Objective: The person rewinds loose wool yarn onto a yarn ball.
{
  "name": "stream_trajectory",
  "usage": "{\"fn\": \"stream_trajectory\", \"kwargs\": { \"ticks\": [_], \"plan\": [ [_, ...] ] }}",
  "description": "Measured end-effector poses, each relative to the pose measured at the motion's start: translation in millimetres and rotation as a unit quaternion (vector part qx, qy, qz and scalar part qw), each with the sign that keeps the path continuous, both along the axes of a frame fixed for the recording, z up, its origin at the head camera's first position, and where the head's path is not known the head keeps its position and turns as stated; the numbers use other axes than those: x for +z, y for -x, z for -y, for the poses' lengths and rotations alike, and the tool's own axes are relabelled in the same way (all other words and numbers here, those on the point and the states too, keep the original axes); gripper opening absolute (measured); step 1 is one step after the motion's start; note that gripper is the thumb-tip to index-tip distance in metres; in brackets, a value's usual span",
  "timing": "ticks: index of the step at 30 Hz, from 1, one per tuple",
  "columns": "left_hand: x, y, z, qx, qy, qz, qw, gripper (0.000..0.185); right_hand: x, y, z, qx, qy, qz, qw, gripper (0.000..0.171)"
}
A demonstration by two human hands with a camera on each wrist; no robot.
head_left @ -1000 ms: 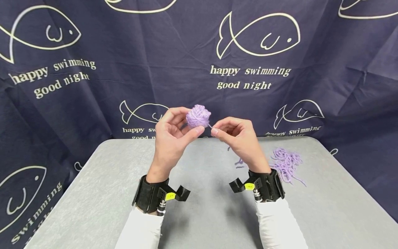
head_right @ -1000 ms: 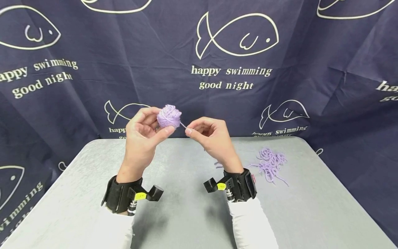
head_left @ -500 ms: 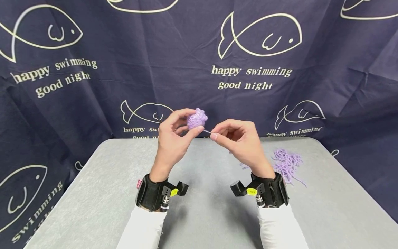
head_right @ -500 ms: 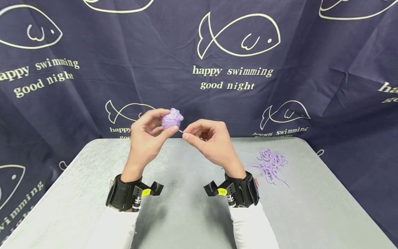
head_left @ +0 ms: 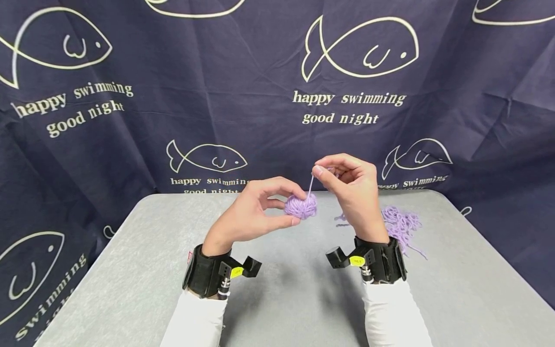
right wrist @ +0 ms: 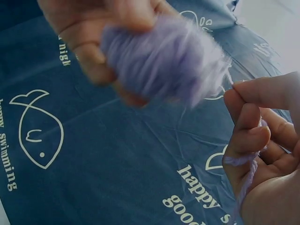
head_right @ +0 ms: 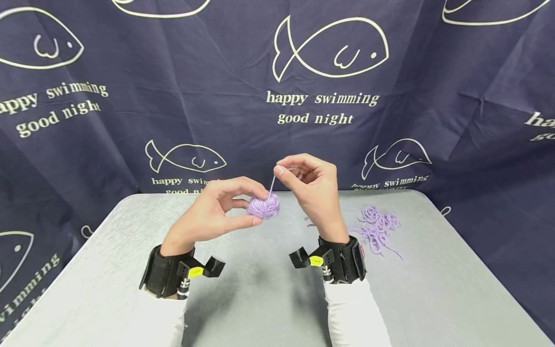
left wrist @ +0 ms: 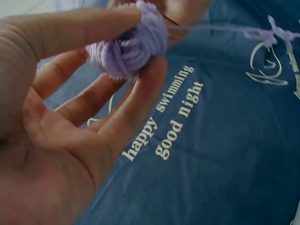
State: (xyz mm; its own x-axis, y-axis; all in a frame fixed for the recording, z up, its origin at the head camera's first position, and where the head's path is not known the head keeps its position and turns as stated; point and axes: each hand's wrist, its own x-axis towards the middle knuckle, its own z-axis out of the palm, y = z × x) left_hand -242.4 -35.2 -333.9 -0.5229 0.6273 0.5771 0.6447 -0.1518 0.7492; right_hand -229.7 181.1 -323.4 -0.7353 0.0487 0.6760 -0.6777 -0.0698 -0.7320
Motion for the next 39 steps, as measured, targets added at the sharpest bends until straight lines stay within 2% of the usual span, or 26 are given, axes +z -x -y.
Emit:
{"fn": "stream_trajectory", "kwargs": {
  "ticks": [2, 5, 9, 13, 17, 20, 24, 27, 31, 36, 39],
  "plan": [
    [0.8, -1.4, 0, -0.024, -0.018, 0.011, 0.9995, 0.036, -0.9, 0.9, 0, 0.003, -0.001, 0.004, 1.000, 0.010],
    [2.5, -3.1, 1, -0.032, -0.048, 0.018, 0.9982, 0.037, -2.3, 1.9, 1, 0.004, -0.005, 0.009, 1.000, 0.012],
    [4.7, -4.0, -1, -0.006, -0.097, 0.007, 0.9953, 0.039, -5.3, 5.2, 4, 0.006, -0.019, 0.016, 1.000, 0.012],
    [6.0, -3.9, -4, 0.028, -0.156, 0.002, 0.9873, 0.039, -10.1, 9.8, 7, 0.021, -0.045, 0.028, 0.998, 0.008],
    [7.0, -4.7, -8, 0.071, -0.219, 0.032, 0.9726, 0.038, -13.9, 12.3, 11, 0.029, -0.084, 0.036, 0.995, 0.011],
    [7.6, -5.2, -10, 0.115, -0.263, 0.062, 0.9560, 0.036, -14.5, 12.2, 16, 0.029, -0.119, 0.031, 0.992, 0.008],
    [7.4, -3.6, -11, 0.179, -0.297, 0.069, 0.9353, 0.035, -13.0, 9.1, 20, 0.033, -0.158, 0.017, 0.987, 0.005],
    [6.2, -1.4, -10, 0.227, -0.295, 0.049, 0.9269, 0.032, -11.0, 5.4, 21, 0.041, -0.170, 0.009, 0.985, 0.006],
    [3.6, 1.5, -9, 0.275, -0.262, 0.015, 0.9249, 0.033, -7.7, 0.2, 21, 0.051, -0.167, 0.000, 0.985, 0.006],
    [0.6, 4.0, -8, 0.307, -0.198, -0.009, 0.9310, 0.034, -3.4, -4.2, 19, 0.047, -0.143, -0.009, 0.989, 0.007],
    [-0.5, 3.8, -8, 0.302, -0.156, -0.009, 0.9404, 0.033, -1.1, -6.0, 17, 0.034, -0.121, -0.012, 0.992, 0.007]
  ]
}}
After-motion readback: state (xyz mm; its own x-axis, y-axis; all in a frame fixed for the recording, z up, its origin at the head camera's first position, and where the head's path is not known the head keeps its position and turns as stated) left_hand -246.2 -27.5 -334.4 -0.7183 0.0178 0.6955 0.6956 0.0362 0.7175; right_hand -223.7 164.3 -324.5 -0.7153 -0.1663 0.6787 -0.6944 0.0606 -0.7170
